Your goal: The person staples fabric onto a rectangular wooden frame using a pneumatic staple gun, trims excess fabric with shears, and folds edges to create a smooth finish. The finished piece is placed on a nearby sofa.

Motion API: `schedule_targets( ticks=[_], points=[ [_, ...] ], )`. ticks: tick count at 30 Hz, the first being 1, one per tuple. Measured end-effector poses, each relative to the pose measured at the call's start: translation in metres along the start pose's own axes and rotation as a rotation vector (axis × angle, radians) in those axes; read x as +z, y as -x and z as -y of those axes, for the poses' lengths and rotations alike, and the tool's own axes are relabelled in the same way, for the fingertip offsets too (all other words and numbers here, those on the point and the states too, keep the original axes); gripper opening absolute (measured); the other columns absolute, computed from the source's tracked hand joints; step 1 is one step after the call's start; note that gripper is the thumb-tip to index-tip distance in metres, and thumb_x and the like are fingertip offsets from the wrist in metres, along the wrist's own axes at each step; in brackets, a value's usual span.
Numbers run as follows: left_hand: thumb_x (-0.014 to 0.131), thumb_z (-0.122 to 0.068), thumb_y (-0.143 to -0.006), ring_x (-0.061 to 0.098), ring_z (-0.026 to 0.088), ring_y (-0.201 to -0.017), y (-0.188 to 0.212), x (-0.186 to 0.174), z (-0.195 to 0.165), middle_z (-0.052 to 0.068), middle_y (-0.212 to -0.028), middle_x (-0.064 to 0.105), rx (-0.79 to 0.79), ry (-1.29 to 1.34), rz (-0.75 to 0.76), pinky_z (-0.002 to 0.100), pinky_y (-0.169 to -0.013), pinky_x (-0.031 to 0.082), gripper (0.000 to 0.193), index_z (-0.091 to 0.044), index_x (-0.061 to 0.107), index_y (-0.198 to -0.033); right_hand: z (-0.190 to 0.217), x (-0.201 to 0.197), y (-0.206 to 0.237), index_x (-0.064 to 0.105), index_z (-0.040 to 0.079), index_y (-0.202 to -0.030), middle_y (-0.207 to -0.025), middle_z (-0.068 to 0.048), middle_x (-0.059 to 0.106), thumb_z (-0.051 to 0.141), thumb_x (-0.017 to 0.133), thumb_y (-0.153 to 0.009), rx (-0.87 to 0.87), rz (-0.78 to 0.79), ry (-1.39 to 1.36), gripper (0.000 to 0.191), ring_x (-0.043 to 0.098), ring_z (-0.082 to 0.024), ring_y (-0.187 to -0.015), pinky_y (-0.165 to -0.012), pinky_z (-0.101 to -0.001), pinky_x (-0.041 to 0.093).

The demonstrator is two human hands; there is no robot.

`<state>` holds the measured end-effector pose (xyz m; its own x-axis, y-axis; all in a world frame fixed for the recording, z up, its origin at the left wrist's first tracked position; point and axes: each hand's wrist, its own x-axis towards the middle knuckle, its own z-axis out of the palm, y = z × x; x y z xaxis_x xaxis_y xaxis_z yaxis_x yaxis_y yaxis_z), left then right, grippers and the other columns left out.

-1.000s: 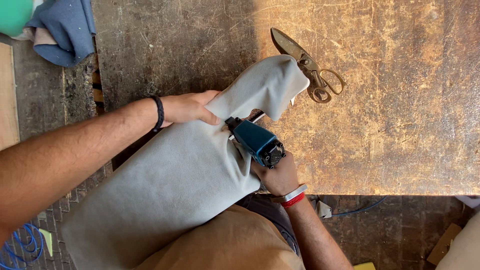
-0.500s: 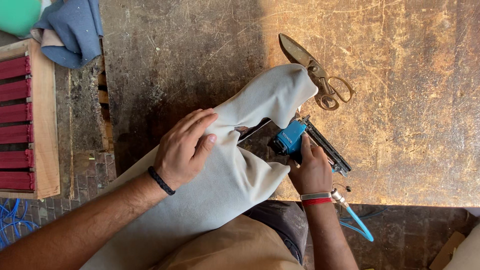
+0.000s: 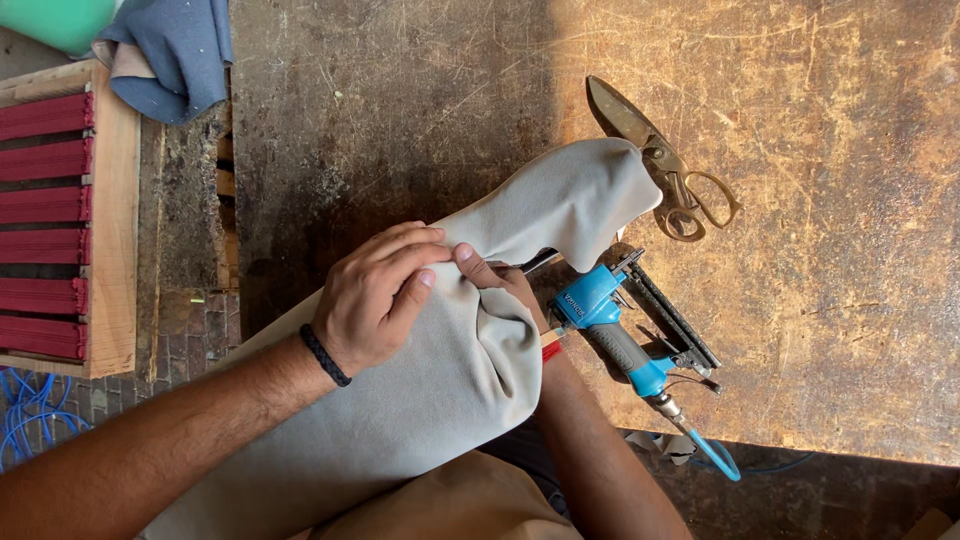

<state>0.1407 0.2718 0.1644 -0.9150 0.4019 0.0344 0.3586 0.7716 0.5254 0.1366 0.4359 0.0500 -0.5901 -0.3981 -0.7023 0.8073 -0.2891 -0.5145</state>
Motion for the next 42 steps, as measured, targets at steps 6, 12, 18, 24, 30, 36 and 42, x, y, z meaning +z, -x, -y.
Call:
schedule_targets(
  ticks=[6, 12, 18, 24, 30, 36, 42],
  points=[
    [0.054, -0.024, -0.099, 0.066, 0.037, -0.124, -0.010, -0.002, 0.018, 0.020, -0.123, 0.072, 0.010, 0.015, 0.038, 0.046, -0.108, 0.052, 0.033, 0.000, 0.072, -0.113, -0.027, -0.002, -0.025, 0.065, 0.000, -0.063, -0.056, -0.002, 0.060, 0.035, 0.075, -0.094, -0.225, -0.032, -0.041, 0.048, 0.050, -0.007, -0.047, -0.040, -0.0263, 0.037],
    [0.053, -0.027, -0.097, 0.069, 0.033, -0.121, -0.027, 0.000, 0.037, 0.017, -0.115, 0.075, 0.033, 0.057, 0.125, 0.046, -0.107, 0.054, 0.034, -0.003, 0.076, -0.105, -0.072, 0.003, -0.057, 0.053, 0.007, -0.055, -0.053, 0.005, 0.052, 0.027, 0.073, -0.097, -0.664, -0.040, -0.172, 0.051, 0.039, -0.003, -0.047, -0.042, -0.0270, 0.028],
    [0.053, -0.029, -0.088, 0.071, 0.030, -0.105, -0.040, 0.005, 0.065, 0.016, -0.112, 0.067, -0.012, 0.115, 0.291, 0.039, -0.093, 0.057, 0.035, -0.008, 0.080, -0.099, -0.090, 0.000, -0.073, 0.053, 0.004, -0.059, -0.057, 0.004, 0.049, 0.031, 0.071, -0.099, -0.732, -0.054, -0.164, 0.051, 0.040, -0.005, -0.054, -0.048, -0.0286, 0.029],
    [0.073, -0.031, -0.081, 0.059, 0.029, -0.126, -0.066, 0.002, 0.073, 0.019, -0.132, 0.057, -0.458, 0.197, 0.543, 0.038, -0.105, 0.046, 0.059, -0.009, 0.056, -0.132, -0.090, -0.001, -0.074, 0.048, 0.003, -0.060, -0.059, 0.004, 0.045, 0.031, 0.073, -0.099, -0.768, -0.061, -0.072, 0.054, 0.037, -0.006, -0.058, -0.051, -0.0296, 0.028],
    [0.081, -0.043, -0.065, 0.063, 0.026, -0.127, -0.105, 0.010, 0.073, 0.016, -0.136, 0.066, -1.068, 0.230, 0.926, 0.035, -0.104, 0.048, 0.089, -0.004, 0.054, -0.140, -0.085, -0.003, -0.074, 0.050, 0.003, -0.060, -0.060, 0.002, 0.047, 0.031, 0.071, -0.100, -0.789, -0.020, -0.076, 0.053, 0.038, -0.007, -0.058, -0.053, -0.0297, 0.030],
    [0.083, -0.042, -0.066, 0.059, 0.030, -0.129, -0.109, 0.023, 0.068, 0.023, -0.138, 0.061, -1.026, 0.097, 0.948, 0.038, -0.105, 0.048, 0.094, 0.005, 0.052, -0.141, -0.085, -0.003, -0.080, 0.051, 0.002, -0.062, -0.058, 0.003, 0.047, 0.032, 0.068, -0.103, -0.892, 0.007, -0.029, 0.054, 0.036, -0.008, -0.057, -0.054, -0.0299, 0.030],
    [0.081, -0.037, -0.065, 0.065, 0.028, -0.123, -0.107, 0.024, 0.065, 0.021, -0.133, 0.066, -1.025, 0.059, 0.851, 0.038, -0.101, 0.053, 0.084, 0.003, 0.059, -0.135, -0.049, -0.032, -0.050, 0.067, 0.002, -0.079, -0.066, 0.000, 0.061, 0.029, 0.063, -0.104, -0.591, 0.164, 0.145, 0.037, 0.051, -0.007, -0.059, -0.053, -0.0269, 0.043]
  ],
)
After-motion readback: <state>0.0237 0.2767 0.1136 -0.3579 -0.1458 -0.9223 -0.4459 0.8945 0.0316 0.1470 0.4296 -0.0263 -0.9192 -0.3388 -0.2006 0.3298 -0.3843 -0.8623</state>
